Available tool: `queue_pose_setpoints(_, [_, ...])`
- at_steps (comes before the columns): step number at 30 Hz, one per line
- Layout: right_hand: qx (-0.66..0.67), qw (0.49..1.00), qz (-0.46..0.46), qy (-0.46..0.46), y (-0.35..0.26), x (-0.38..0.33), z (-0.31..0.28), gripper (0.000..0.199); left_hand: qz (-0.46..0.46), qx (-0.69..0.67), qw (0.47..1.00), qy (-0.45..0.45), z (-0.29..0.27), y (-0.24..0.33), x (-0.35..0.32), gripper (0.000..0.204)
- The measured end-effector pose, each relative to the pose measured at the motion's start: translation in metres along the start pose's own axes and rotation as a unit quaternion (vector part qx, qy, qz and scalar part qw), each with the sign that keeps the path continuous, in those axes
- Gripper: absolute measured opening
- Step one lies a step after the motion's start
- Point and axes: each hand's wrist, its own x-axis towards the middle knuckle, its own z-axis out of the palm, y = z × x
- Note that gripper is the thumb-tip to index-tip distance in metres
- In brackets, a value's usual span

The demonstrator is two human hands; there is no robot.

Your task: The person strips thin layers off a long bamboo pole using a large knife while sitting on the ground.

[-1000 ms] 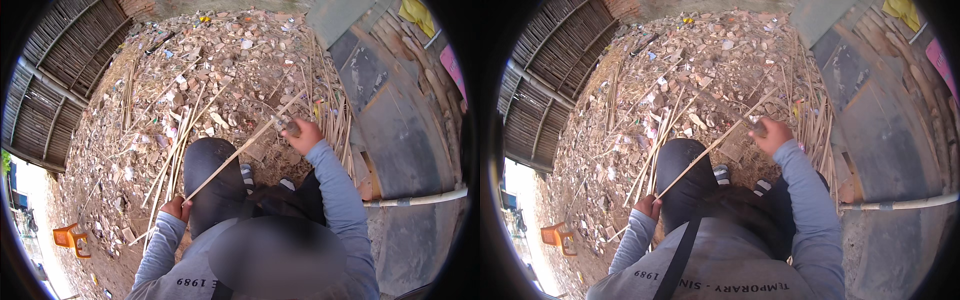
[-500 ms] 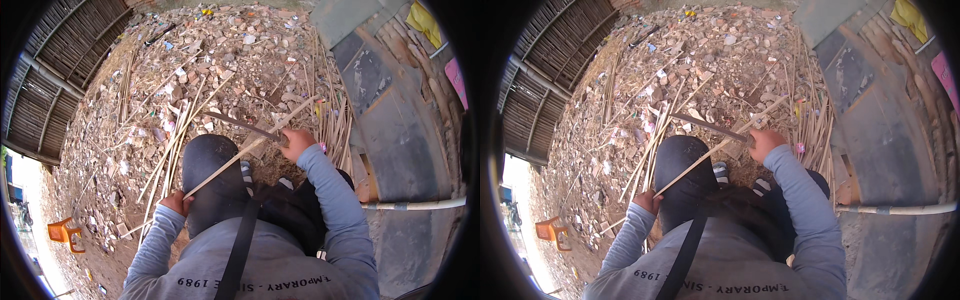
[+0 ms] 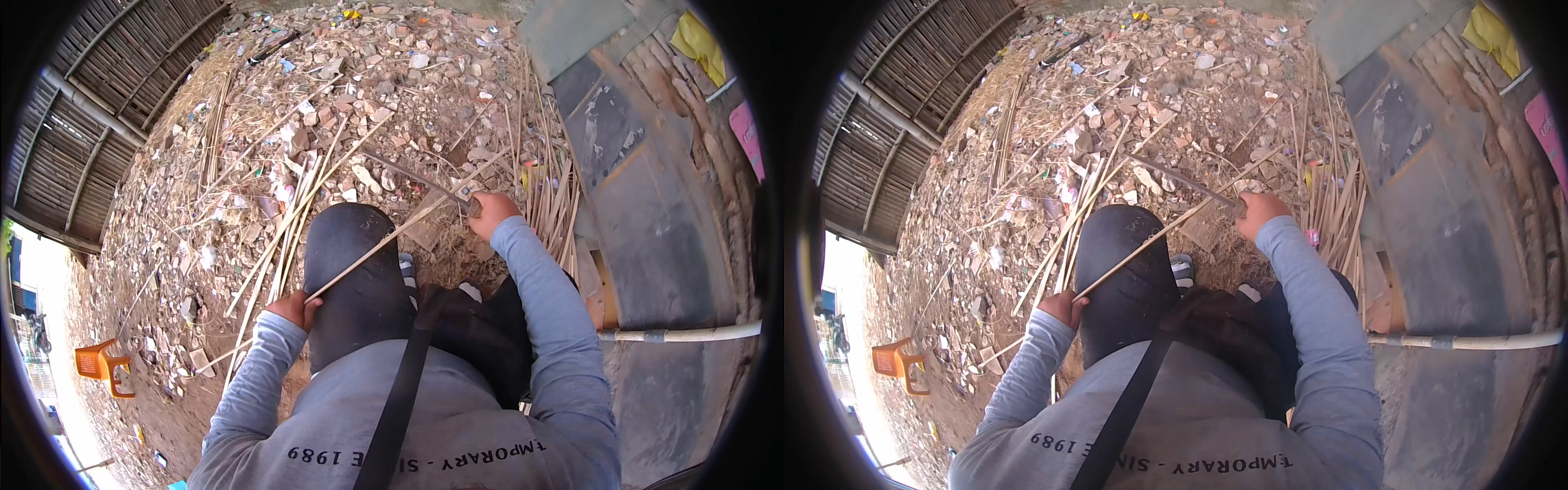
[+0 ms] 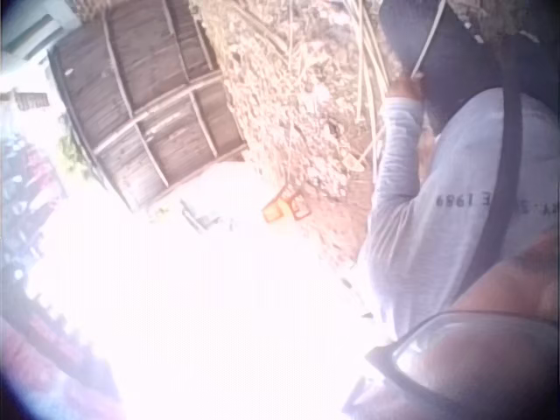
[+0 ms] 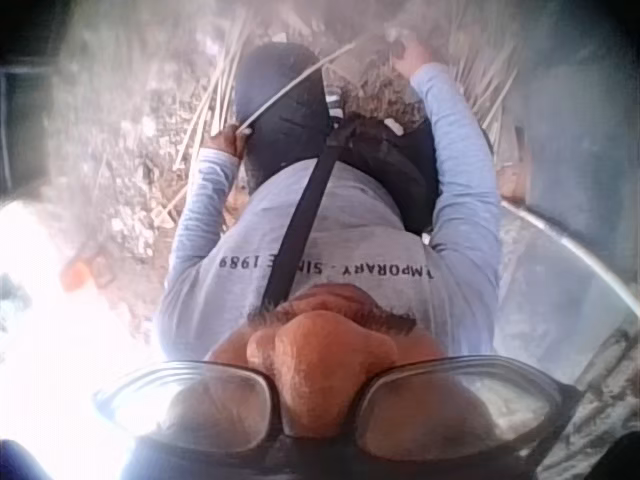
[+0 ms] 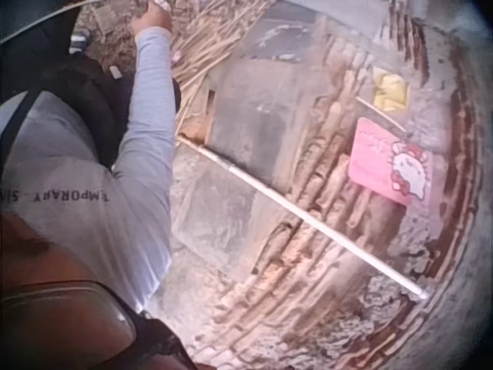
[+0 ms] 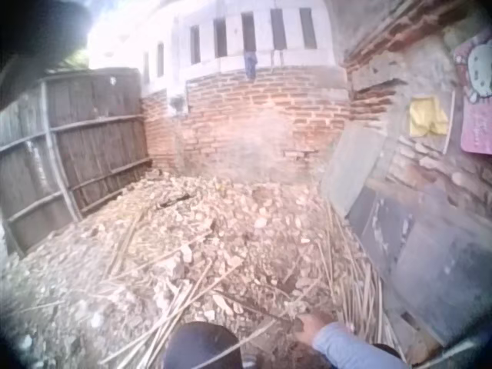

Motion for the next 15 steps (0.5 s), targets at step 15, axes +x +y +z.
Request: queue_pose_setpoints(15, [-0.048,0.998,-0.011,0.034,-0.009,-0.009,-0.002,0.036,0.008,0.012,1.0,0.015,-0.005,-0.003,-0.01,0.039])
